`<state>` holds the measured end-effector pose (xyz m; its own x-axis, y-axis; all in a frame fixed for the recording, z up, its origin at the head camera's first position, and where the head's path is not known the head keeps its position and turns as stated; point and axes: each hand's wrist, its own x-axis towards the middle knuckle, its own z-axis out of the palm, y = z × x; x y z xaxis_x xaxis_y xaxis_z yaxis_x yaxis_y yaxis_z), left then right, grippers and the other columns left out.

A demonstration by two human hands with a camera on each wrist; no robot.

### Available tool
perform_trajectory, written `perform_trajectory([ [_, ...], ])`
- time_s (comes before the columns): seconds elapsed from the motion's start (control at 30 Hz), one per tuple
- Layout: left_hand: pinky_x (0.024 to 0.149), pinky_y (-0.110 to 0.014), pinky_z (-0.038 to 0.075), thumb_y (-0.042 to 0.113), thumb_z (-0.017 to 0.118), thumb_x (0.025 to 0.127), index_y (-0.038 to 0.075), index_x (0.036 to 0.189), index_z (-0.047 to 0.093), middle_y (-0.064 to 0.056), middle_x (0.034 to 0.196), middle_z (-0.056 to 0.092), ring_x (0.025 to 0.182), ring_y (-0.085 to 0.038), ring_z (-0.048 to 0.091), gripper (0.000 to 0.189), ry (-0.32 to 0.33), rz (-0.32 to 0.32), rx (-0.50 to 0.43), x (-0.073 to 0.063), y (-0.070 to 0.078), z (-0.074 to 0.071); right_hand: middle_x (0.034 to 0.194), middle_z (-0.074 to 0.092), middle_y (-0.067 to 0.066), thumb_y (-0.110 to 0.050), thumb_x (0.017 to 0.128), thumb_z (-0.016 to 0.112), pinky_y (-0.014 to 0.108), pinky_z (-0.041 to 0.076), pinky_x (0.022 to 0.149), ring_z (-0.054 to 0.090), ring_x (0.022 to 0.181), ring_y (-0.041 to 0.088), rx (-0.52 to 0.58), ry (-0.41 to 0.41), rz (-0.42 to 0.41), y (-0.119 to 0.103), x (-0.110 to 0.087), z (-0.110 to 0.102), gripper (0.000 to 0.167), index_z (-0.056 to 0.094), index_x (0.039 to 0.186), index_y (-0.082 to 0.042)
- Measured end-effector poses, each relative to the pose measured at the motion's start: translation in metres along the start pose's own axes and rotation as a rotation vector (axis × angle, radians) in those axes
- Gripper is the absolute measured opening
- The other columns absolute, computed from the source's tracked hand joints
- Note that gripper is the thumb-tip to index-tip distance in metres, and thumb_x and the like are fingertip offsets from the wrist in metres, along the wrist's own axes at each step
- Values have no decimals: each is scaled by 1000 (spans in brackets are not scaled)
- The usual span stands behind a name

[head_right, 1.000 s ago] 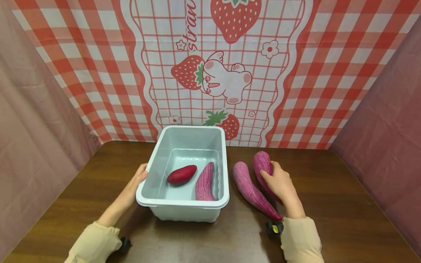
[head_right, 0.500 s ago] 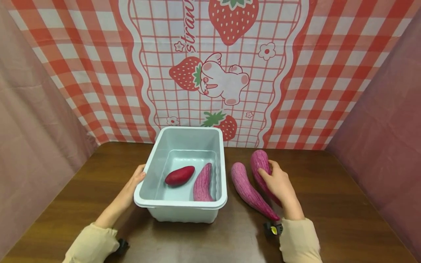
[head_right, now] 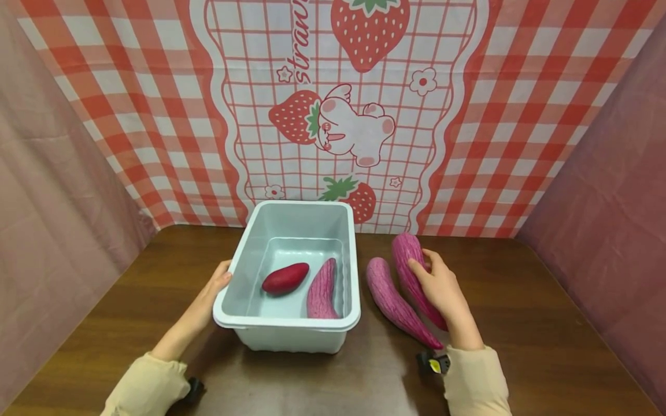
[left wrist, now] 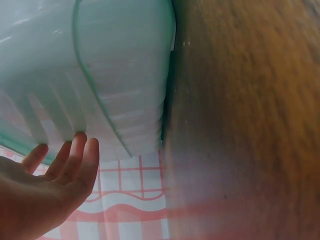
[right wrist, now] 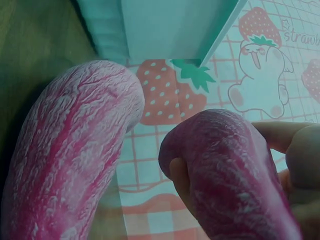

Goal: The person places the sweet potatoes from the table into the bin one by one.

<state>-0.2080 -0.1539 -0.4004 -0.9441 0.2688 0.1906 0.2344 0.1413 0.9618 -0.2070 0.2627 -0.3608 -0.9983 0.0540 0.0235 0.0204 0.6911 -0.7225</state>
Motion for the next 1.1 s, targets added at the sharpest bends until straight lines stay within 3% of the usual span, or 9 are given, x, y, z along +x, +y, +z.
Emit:
perform_trajectory([
  [0.2,80,-30,45,25,29,96,3,131,33,-26,121,45,101,-34,51,42,-1,7,3,0,-1,0,126,45,30,-47,94,36,39,40,83,48,108,34,54,12,-3,-2,0,0,69,21,140,2],
  [0.37,80,-29,45,25,30,96,4,131,34,-26,121,45,101,-35,50,42,4,6,4,1,-1,0,120,49,30,-47,94,36,24,44,72,54,88,12,135,17,-7,-5,0,0,70,19,141,2],
  [0.5,79,-28,45,25,30,96,5,131,34,-26,121,46,101,-36,51,41,14,6,8,1,-1,0,116,49,27,-45,94,37,21,45,67,51,78,1,200,6,-10,-7,-1,1,69,18,141,3],
  [0.67,80,-28,45,25,30,96,5,131,35,-25,121,46,102,-36,50,41,16,7,17,1,-2,0,118,45,21,-43,95,36,19,43,69,48,81,-1,240,-21,-1,-11,-1,1,67,20,140,4],
  [0.9,81,-27,44,26,30,96,5,132,34,-24,123,45,104,-35,49,42,15,11,25,1,-2,-1,136,32,21,-45,94,37,15,41,76,45,93,-3,376,-94,-13,-12,-4,0,68,20,141,2],
  [1.1,82,-28,44,26,30,96,4,132,34,-25,123,44,104,-36,48,43,8,19,26,1,-3,-1,128,38,15,-42,95,38,18,44,74,49,90,-2,450,-117,-33,-14,-6,1,65,22,140,1],
])
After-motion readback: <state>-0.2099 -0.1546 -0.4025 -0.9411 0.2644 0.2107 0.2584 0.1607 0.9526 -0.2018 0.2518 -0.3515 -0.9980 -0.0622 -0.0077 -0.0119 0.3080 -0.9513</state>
